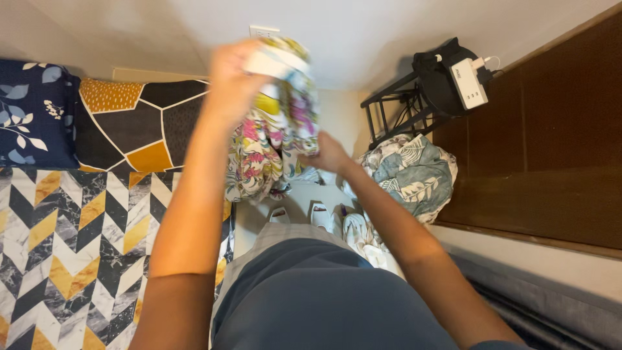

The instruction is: The person folds a dark blue floral pillowcase and places it on the bed. Then the person picks up a colorful floral sheet from the floor, shakes it out, and folds it while sitting on the floor.

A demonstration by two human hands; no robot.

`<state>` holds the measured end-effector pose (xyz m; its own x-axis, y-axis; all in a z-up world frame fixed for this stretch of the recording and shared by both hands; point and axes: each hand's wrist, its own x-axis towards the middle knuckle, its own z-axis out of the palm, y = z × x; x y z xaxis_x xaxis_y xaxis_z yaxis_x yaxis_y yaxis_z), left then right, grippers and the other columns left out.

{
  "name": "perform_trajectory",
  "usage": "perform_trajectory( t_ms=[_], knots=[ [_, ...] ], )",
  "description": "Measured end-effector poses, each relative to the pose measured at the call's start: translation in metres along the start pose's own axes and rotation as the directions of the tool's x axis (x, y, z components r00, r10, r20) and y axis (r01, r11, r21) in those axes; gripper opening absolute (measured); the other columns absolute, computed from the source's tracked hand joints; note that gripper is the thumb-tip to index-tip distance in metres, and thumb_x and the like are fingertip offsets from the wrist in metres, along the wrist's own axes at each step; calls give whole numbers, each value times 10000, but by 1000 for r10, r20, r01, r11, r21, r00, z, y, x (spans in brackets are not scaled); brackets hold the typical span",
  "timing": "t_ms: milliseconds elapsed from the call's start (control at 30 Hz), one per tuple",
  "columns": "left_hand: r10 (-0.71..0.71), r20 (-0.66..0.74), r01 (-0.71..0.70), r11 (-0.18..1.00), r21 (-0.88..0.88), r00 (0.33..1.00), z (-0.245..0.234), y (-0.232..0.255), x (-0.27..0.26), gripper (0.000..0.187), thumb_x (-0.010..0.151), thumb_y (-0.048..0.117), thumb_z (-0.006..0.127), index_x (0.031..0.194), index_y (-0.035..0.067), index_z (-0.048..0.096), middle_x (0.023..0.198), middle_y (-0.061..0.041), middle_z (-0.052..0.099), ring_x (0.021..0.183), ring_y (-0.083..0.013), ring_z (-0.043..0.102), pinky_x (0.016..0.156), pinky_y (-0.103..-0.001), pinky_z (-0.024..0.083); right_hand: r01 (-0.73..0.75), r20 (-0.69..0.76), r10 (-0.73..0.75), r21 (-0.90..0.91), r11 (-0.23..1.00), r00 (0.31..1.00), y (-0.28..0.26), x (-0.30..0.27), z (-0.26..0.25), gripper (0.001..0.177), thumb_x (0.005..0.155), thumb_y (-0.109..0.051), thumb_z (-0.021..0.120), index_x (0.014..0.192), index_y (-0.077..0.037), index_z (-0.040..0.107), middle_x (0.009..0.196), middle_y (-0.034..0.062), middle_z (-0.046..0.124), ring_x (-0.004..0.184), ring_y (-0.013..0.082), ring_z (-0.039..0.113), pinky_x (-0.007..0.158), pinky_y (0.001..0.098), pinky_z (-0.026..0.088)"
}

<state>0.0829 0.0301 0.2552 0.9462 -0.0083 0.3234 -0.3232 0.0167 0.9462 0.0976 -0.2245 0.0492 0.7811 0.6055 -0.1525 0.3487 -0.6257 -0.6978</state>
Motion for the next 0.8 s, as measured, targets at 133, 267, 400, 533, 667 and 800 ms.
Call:
perform_trajectory(
  t_ms=[133, 267, 400, 533, 667, 800],
  knots=[
    [104, -268, -240, 804, -544, 958, -56, 0, -13, 246, 958, 49, 648, 1201, 13, 634, 1148, -117, 708, 1031, -224, 731, 923, -374, 615, 21, -102, -48, -251, 968, 994, 88, -15, 44, 454, 776, -278, 798, 1207, -173, 702, 1017, 155, 747, 953, 390, 699, 875, 505, 522],
    [151, -510, -387, 833, -396, 847, -120, -1, -37, 225, 1064, 157, 624, 1208, -16, 631, 1081, -126, 659, 970, -234, 663, 890, -383, 556, -204, -445, 116, -154, 967, 888, 148, -20, 27, 479, 662, -100, 767, 1130, -102, 662, 865, 181, 729, 812, 358, 725, 741, 462, 575],
    [32, -624, -421, 764, -488, 781, -182, -26, -66, 329, 942, 260, 593, 1178, 33, 628, 1044, -135, 667, 974, -295, 684, 896, -467, 600, -114, -781, 8, -81, 990, 625, 167, -11, -36, 204, 857, 8, 690, 1028, -76, 617, 838, 181, 677, 745, 358, 698, 691, 445, 554],
    [-150, -631, -360, 711, -604, 761, -271, -38, -108, 449, 1050, 352, 518, 1221, -57, 591, 1072, -225, 612, 991, -351, 612, 962, -503, 532, -249, -837, 28, -131, 960, 547, 183, -26, -90, 212, 780, 55, 656, 939, -85, 676, 835, 153, 711, 779, 366, 698, 715, 459, 547],
    [-147, -733, -397, 761, -513, 665, -300, -69, -121, 430, 971, 309, 574, 1190, -58, 625, 1080, -234, 679, 1022, -364, 656, 984, -532, 565, -226, -908, 13, -90, 970, 419, 209, -45, -130, 60, 918, -27, 661, 959, -50, 699, 875, 160, 721, 788, 300, 710, 729, 401, 557],
    [61, -811, -269, 956, -120, 581, -276, -89, -114, 343, 980, 229, 653, 1225, -11, 646, 1177, -195, 706, 1127, -334, 678, 1041, -500, 571, -10, -857, 195, 216, 976, 477, 201, -36, -166, 166, 1079, -72, 577, 971, -5, 683, 842, 98, 691, 776, 175, 627, 734, 320, 529]
  ],
)
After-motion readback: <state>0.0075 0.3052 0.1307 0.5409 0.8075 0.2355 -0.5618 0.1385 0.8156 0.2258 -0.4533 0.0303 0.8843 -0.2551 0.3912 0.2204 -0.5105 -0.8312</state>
